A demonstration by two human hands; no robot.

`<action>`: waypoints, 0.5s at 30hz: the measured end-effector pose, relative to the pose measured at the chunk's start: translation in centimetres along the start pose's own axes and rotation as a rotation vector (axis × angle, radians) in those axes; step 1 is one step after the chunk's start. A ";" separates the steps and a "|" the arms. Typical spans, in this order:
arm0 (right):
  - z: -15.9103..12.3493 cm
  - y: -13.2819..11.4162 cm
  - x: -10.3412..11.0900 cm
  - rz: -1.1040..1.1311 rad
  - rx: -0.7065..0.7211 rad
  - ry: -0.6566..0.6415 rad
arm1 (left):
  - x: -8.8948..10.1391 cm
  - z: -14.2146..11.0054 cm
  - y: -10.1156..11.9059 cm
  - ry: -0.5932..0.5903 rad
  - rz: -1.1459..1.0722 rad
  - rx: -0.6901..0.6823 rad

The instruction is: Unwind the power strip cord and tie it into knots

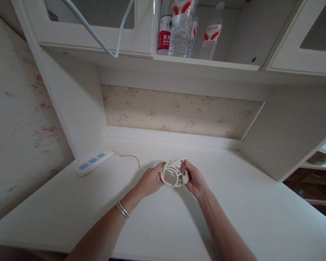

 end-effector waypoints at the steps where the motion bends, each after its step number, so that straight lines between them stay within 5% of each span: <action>1: -0.1 0.3 -0.2 0.005 -0.048 -0.030 | 0.2 0.0 -0.1 0.001 0.061 -0.016; 8: -1.9 1.4 -0.4 -0.173 -0.343 -0.239 | 2.0 0.3 -2.4 -0.148 0.588 -0.015; 15: -5.5 -3.3 5.9 -0.543 -0.298 -0.069 | 6.9 1.1 -3.9 -0.012 0.913 0.204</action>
Point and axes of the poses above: each hand's wrist, its own z-axis towards the middle knuckle, its own x-axis out of the back of the hand, y = z × x, the point moved 7 cm from there along z, towards the middle knuckle, and after that the axes turned 9 degrees about -x, right-handed, at the moved point
